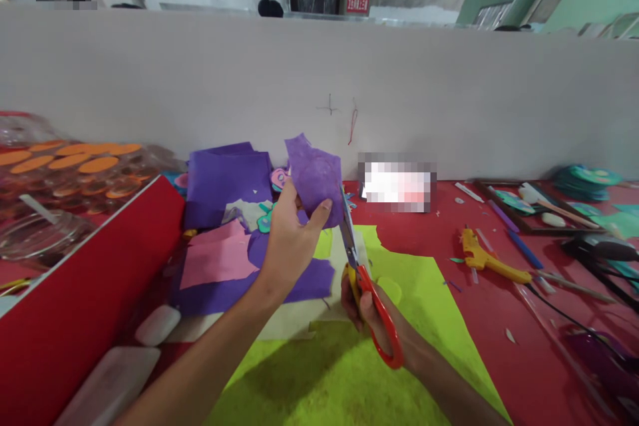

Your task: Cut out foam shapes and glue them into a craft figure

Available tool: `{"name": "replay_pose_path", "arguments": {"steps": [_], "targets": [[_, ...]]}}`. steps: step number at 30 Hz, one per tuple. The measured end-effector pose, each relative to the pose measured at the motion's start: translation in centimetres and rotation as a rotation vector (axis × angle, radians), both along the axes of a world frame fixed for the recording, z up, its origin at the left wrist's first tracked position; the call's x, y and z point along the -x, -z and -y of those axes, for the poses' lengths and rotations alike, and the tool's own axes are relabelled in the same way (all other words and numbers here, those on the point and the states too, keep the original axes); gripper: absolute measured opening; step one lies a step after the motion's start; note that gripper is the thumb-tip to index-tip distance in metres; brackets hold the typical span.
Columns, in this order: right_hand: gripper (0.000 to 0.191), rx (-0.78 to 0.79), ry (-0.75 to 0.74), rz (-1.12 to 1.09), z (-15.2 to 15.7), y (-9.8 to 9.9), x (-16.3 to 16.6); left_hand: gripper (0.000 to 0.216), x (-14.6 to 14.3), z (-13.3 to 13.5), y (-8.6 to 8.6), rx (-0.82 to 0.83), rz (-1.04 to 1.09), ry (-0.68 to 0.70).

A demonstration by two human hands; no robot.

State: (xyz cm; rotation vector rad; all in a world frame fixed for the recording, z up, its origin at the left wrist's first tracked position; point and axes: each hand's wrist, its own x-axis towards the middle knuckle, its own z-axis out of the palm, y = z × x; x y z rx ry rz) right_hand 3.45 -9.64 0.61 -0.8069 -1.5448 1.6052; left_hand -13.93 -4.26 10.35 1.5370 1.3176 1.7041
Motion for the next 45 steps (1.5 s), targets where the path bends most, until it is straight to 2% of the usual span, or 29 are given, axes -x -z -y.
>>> {"name": "replay_pose_path", "arguments": {"steps": [7,13,17,27,35,40,45], "targets": [[0.066,0.080,0.055,-0.053,-0.1,-0.7,0.4,0.032,-0.6,0.3,0.2,0.062,-0.044,0.052],[0.065,0.041,0.060,-0.090,-0.2,-0.4,0.5,0.034,-0.6,0.5,0.1,0.075,-0.020,0.076],[0.066,0.077,0.061,-0.072,-0.1,0.1,0.4,0.035,-0.6,0.4,0.1,0.064,-0.027,0.079],[0.067,0.097,0.088,-0.032,-0.1,-0.3,0.2,0.035,-0.6,0.2,0.3,0.071,-0.022,0.089],[0.069,0.133,0.141,0.001,-0.1,-1.4,0.5,0.034,-0.5,0.2,0.3,0.072,0.012,0.096],[0.067,0.123,0.147,0.026,-0.2,-1.1,0.4,0.026,-0.7,0.3,0.2,0.100,0.130,0.118],[0.066,0.140,0.116,0.052,0.1,-0.8,0.1,0.023,-0.5,0.0,0.6,0.126,0.256,0.050]]}}
